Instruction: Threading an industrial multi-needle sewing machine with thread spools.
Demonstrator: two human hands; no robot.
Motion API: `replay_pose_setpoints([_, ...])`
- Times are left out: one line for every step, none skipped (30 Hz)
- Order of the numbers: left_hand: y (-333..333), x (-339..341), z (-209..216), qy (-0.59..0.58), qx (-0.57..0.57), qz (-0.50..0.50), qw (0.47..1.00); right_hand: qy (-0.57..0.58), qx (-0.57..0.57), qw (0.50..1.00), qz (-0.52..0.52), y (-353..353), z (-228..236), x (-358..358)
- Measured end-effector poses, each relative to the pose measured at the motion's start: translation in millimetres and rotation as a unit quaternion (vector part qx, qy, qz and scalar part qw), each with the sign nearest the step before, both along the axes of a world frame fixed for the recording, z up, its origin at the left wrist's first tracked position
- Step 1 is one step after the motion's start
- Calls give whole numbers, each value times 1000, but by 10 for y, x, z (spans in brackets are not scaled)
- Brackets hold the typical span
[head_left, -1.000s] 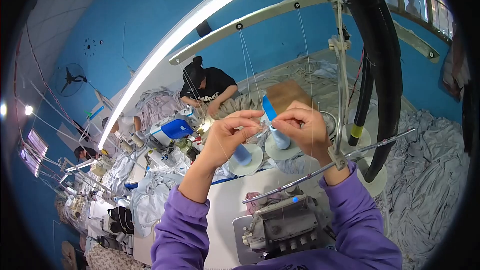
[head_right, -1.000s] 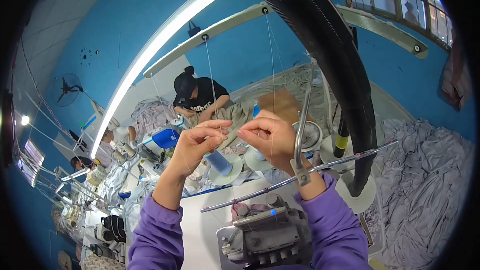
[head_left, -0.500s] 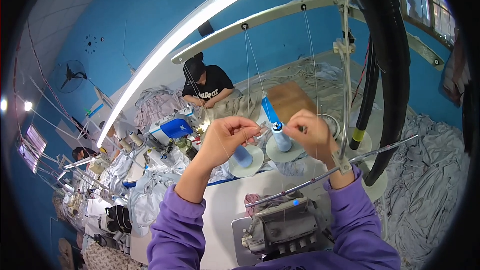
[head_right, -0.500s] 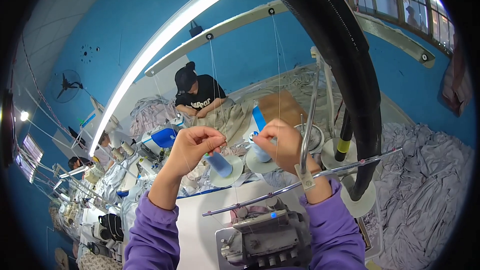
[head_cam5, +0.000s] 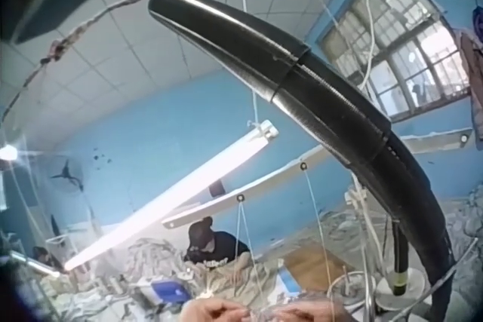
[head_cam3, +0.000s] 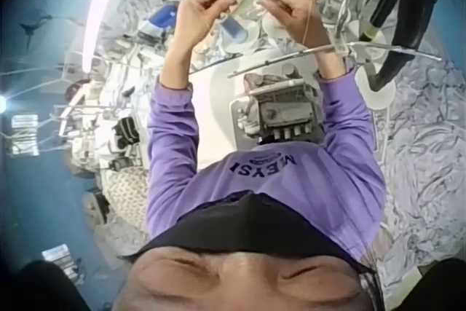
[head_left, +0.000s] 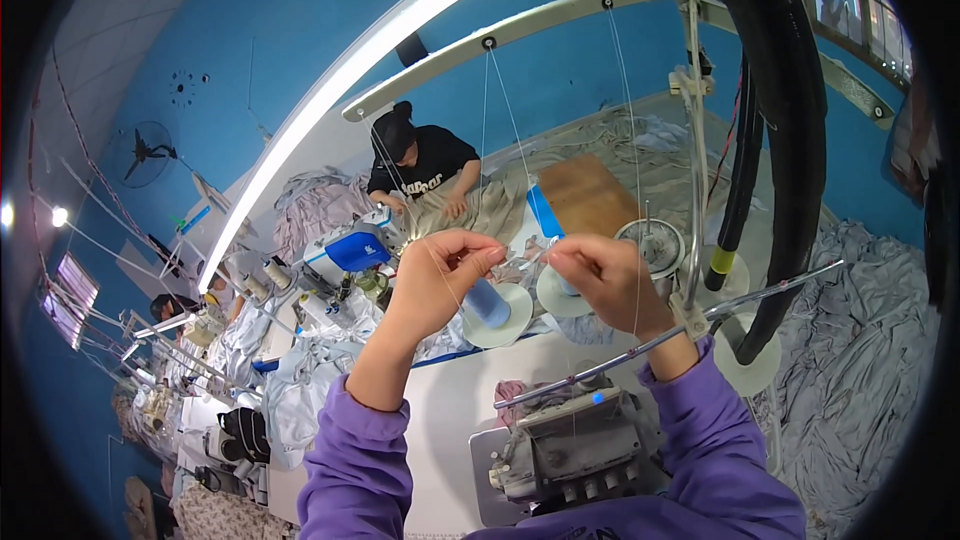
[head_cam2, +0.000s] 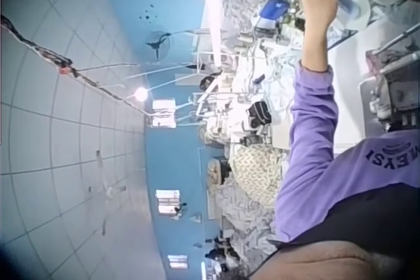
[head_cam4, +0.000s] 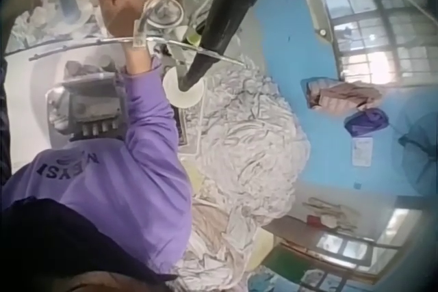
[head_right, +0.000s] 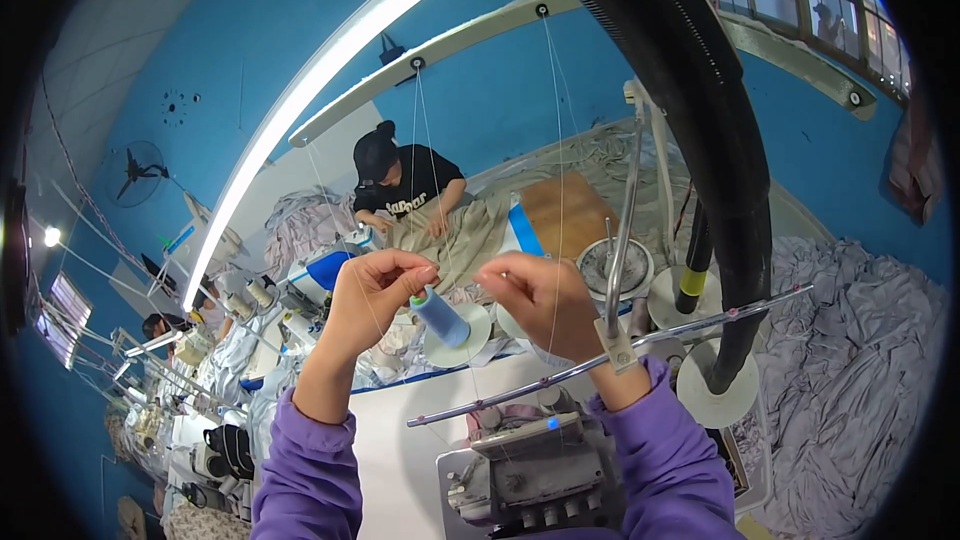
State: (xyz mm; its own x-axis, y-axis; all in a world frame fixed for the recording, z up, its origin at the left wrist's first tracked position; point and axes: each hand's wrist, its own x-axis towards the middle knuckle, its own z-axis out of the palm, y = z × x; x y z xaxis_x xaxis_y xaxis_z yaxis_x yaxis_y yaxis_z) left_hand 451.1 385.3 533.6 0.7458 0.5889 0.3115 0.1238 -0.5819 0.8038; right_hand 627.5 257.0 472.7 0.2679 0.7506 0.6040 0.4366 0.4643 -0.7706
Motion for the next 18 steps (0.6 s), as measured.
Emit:
replay_pose_setpoints([-2,-2,-8,2,39,20,999,-79,43,996,-27,-47,12,6])
replay_pose_setpoints([-5,0,-13,5,78,39,996,-110,120,987,10,-84,29,-19])
replay_pose_setpoints([-18,9,-15,6,77,38,996,-109,119,987,8,-103,49,-48])
replay_pose_setpoints([-42,20,-6,-8,159,27,987,-72,121,990,18,-109,75,-90])
replay_pose_setpoints([-55,34,-7,-22,240,15,970,-34,123,991,28,-111,108,-136])
replay_pose_setpoints([-67,48,-9,-22,241,13,970,-51,131,990,-20,-89,203,-155])
replay_pose_setpoints([-82,56,-16,-34,232,-6,972,-50,131,990,-22,-45,219,-161])
replay_pose_setpoints([-97,64,-26,-46,223,-26,973,4,99,995,-23,18,203,-158])
replay_pose_setpoints([-101,70,-43,-47,226,-24,973,58,68,996,-19,95,183,-152])
replay_pose_setpoints([-97,81,-78,-60,214,-24,975,29,101,994,-22,168,158,-142])
replay_pose_setpoints([-94,90,-107,-74,202,-23,976,28,104,994,-21,179,151,-138])
replay_pose_setpoints([-98,88,-132,-75,201,-13,977,-2,94,995,-39,171,129,-140])
replay_pose_setpoints([-100,88,-143,-76,202,-11,976,-33,84,994,-57,170,108,-142])
replay_pose_setpoints([-100,89,-151,-76,207,-6,975,-34,84,994,-55,187,85,-143])
replay_pose_setpoints([-96,89,-164,-77,210,-2,975,-42,105,991,-70,203,53,-144])
replay_pose_setpoints([-83,87,-178,-77,210,-2,975,-50,126,987,-85,208,34,-142])
replay_pose_setpoints([-66,88,-195,-78,214,6,974,-50,126,987,-85,197,32,-139])
replay_pose_setpoints([-58,91,-200,-79,218,12,973,-62,115,988,-81,180,40,-133])
